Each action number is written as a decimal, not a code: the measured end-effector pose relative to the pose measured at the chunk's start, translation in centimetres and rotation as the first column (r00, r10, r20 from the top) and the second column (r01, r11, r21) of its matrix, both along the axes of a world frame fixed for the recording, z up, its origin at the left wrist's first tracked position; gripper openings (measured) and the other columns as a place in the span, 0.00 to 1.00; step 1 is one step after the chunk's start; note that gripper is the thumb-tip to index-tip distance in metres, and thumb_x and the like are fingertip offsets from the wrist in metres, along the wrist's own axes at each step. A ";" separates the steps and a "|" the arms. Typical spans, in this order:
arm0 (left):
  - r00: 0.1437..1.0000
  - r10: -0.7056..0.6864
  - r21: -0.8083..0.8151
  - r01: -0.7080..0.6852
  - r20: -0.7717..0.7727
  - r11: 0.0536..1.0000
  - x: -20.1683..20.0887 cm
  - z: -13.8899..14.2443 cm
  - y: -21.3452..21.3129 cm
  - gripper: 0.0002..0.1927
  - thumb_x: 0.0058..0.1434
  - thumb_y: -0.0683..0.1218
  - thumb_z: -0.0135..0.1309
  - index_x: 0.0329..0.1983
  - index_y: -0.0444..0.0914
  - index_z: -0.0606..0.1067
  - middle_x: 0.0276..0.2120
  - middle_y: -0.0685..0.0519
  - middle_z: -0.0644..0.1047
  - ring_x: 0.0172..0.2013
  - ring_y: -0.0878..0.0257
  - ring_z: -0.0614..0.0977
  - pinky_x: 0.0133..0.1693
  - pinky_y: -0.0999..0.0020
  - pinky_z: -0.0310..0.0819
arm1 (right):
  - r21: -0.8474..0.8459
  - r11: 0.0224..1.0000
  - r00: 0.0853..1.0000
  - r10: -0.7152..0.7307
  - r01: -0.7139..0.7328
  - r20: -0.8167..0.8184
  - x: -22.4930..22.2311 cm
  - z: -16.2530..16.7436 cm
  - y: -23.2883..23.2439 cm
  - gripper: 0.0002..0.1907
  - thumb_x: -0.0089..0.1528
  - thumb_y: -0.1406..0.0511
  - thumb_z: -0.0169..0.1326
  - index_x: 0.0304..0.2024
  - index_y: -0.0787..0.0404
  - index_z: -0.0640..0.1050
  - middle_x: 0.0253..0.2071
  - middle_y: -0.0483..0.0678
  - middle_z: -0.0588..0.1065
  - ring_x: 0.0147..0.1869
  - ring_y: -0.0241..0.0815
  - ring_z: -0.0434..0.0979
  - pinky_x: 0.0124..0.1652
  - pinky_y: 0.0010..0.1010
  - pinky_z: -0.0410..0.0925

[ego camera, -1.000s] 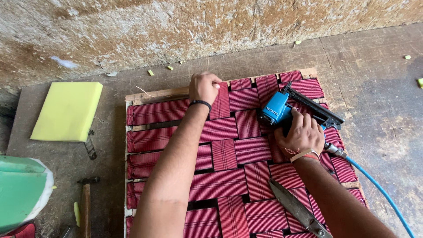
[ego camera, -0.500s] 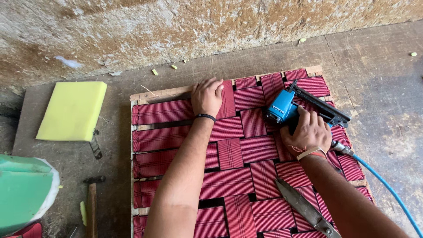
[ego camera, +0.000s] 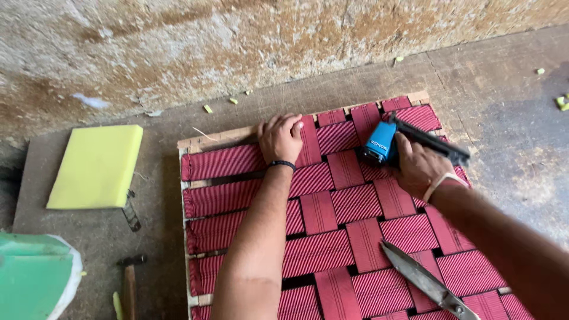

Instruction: The person weaves red straps into a wooden frame to create a woven seat base. They use a pneumatic staple gun to secure the straps at intervals, then cut excess strap with scissors. The process repeats as they add more straps to complete the weave.

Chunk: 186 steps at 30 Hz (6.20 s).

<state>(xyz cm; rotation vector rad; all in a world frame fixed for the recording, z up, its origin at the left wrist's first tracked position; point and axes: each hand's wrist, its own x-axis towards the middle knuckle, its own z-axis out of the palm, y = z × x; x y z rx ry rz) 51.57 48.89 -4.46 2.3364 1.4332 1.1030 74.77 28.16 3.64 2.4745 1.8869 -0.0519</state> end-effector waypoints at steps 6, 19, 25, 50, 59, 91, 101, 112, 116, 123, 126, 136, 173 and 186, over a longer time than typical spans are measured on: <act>1.000 -0.002 -0.015 0.002 0.014 1.000 0.0 -0.3 0.1 0.09 0.63 0.51 0.59 0.45 0.50 0.83 0.49 0.61 0.82 0.56 0.58 0.77 0.65 0.48 0.57 | -0.257 0.939 0.663 -0.344 0.229 -0.665 -2.0 5.3 6.8 0.26 0.58 0.57 0.63 0.48 0.73 0.76 0.31 0.56 0.79 0.31 0.46 0.79 0.31 0.38 0.73; 0.999 0.031 -0.035 -0.032 -0.005 0.999 0.1 0.0 -0.3 0.09 0.61 0.52 0.60 0.45 0.52 0.83 0.52 0.57 0.80 0.58 0.53 0.74 0.67 0.49 0.56 | -0.223 0.900 0.446 -0.386 0.374 -0.807 -7.7 6.3 13.9 0.12 0.57 0.65 0.64 0.25 0.68 0.78 0.21 0.51 0.75 0.20 0.42 0.75 0.21 0.36 0.69; 1.000 0.022 -0.046 -0.021 0.013 0.999 -0.1 0.2 -0.4 0.09 0.61 0.51 0.60 0.44 0.52 0.83 0.48 0.58 0.81 0.56 0.55 0.75 0.66 0.51 0.58 | -0.232 0.909 0.489 -0.386 0.347 -0.782 -7.6 5.7 14.0 0.12 0.57 0.65 0.63 0.26 0.69 0.78 0.20 0.52 0.76 0.20 0.43 0.75 0.22 0.37 0.70; 0.919 -0.018 -0.123 0.073 0.395 0.990 -1.6 0.3 -0.4 0.43 0.44 0.36 0.63 0.67 0.40 0.64 0.62 0.47 0.73 0.63 0.47 0.71 0.67 0.53 0.59 | -0.294 0.911 0.478 -0.404 0.290 -0.780 -12.3 7.0 15.4 0.13 0.56 0.65 0.63 0.24 0.69 0.77 0.20 0.52 0.75 0.20 0.43 0.75 0.22 0.37 0.69; 0.795 -0.105 -0.039 0.160 0.598 0.986 -1.5 -2.9 1.0 0.37 0.46 0.32 0.51 0.63 0.38 0.67 0.59 0.44 0.75 0.64 0.47 0.74 0.68 0.54 0.63 | -0.250 0.945 0.668 -0.325 0.210 -0.670 -10.9 6.5 13.0 0.19 0.59 0.57 0.61 0.26 0.69 0.81 0.21 0.51 0.78 0.22 0.42 0.78 0.28 0.35 0.72; 0.868 -0.299 -0.599 0.002 -0.397 0.801 -19.2 5.8 -55.9 0.47 0.64 0.61 0.53 0.77 0.36 0.47 0.77 0.41 0.43 0.76 0.45 0.44 0.72 0.46 0.36 | 0.053 0.990 0.494 -0.018 0.129 -0.869 -14.1 -2.6 -38.6 0.09 0.63 0.69 0.56 0.45 0.62 0.83 0.34 0.50 0.83 0.38 0.37 0.82 0.39 0.28 0.74; 0.956 -0.013 -0.902 0.281 0.293 0.328 -24.8 2.0 -59.4 0.14 0.66 0.51 0.54 0.46 0.37 0.81 0.38 0.51 0.85 0.39 0.61 0.87 0.43 0.59 0.85 | -0.437 0.850 0.220 -0.505 0.294 -0.834 -26.9 -0.1 -52.7 0.15 0.60 0.61 0.62 0.46 0.62 0.80 0.36 0.51 0.84 0.31 0.40 0.82 0.32 0.30 0.73; 0.611 0.649 -0.496 0.778 0.453 -0.386 -22.8 3.3 -60.1 0.24 0.68 0.56 0.51 0.54 0.32 0.74 0.48 0.42 0.80 0.48 0.48 0.83 0.53 0.51 0.78 | -0.493 0.721 -0.046 -0.543 0.487 -0.838 -29.4 -1.4 -51.1 0.23 0.63 0.52 0.63 0.38 0.70 0.83 0.26 0.46 0.71 0.23 0.36 0.63 0.21 0.31 0.56; 0.411 0.768 -0.298 0.908 0.491 -0.295 -18.7 4.4 -58.9 0.29 0.67 0.59 0.48 0.53 0.27 0.71 0.48 0.36 0.79 0.49 0.42 0.81 0.54 0.48 0.74 | -0.530 0.721 -0.078 -0.559 0.446 -0.826 -29.3 1.1 -50.6 0.22 0.64 0.52 0.62 0.38 0.67 0.83 0.25 0.46 0.72 0.21 0.35 0.64 0.21 0.31 0.57; 0.486 0.829 -0.364 0.851 0.277 -0.378 -15.5 3.7 -55.1 0.35 0.66 0.56 0.46 0.57 0.16 0.63 0.46 0.30 0.77 0.47 0.40 0.81 0.55 0.43 0.74 | -0.598 0.681 -0.176 -0.586 0.422 -0.791 -30.3 3.8 -52.7 0.19 0.64 0.55 0.56 0.45 0.64 0.82 0.28 0.46 0.78 0.23 0.36 0.72 0.23 0.32 0.65; 0.506 0.803 -0.296 0.856 0.315 -0.424 -15.4 3.4 -54.3 0.34 0.63 0.54 0.45 0.58 0.18 0.62 0.43 0.29 0.78 0.44 0.39 0.82 0.52 0.44 0.75 | -0.576 0.725 -0.062 -0.601 0.377 -0.797 -30.3 3.0 -54.6 0.19 0.66 0.55 0.55 0.48 0.63 0.82 0.29 0.47 0.79 0.25 0.35 0.71 0.25 0.30 0.65; 0.568 0.743 -0.470 0.795 0.355 -0.383 -15.7 1.7 -54.0 0.21 0.72 0.48 0.42 0.59 0.27 0.63 0.42 0.36 0.79 0.41 0.43 0.83 0.50 0.42 0.75 | -0.507 0.815 -0.439 -0.360 0.282 -0.823 -32.8 -4.8 -63.1 0.18 0.64 0.60 0.51 0.53 0.61 0.79 0.43 0.40 0.83 0.43 0.27 0.79 0.45 0.23 0.73; 0.773 0.513 -0.925 0.262 0.372 0.276 -17.5 2.0 -76.2 0.24 0.70 0.57 0.50 0.24 0.37 0.75 0.14 0.57 0.70 0.13 0.68 0.67 0.16 0.70 0.53 | -0.211 0.932 0.949 0.259 -0.294 -0.178 -24.7 1.9 -50.9 0.64 0.46 0.50 0.63 0.77 0.51 0.43 0.79 0.52 0.39 0.82 0.49 0.36 0.74 0.48 0.36; 0.697 0.554 -0.888 0.314 0.456 0.336 -18.2 -1.1 -81.6 0.24 0.71 0.57 0.51 0.24 0.37 0.73 0.15 0.57 0.70 0.15 0.68 0.68 0.19 0.69 0.58 | -0.171 0.943 0.953 0.258 -0.284 -0.157 -25.3 2.1 -50.9 0.63 0.47 0.53 0.62 0.78 0.48 0.43 0.81 0.50 0.38 0.83 0.48 0.35 0.75 0.48 0.35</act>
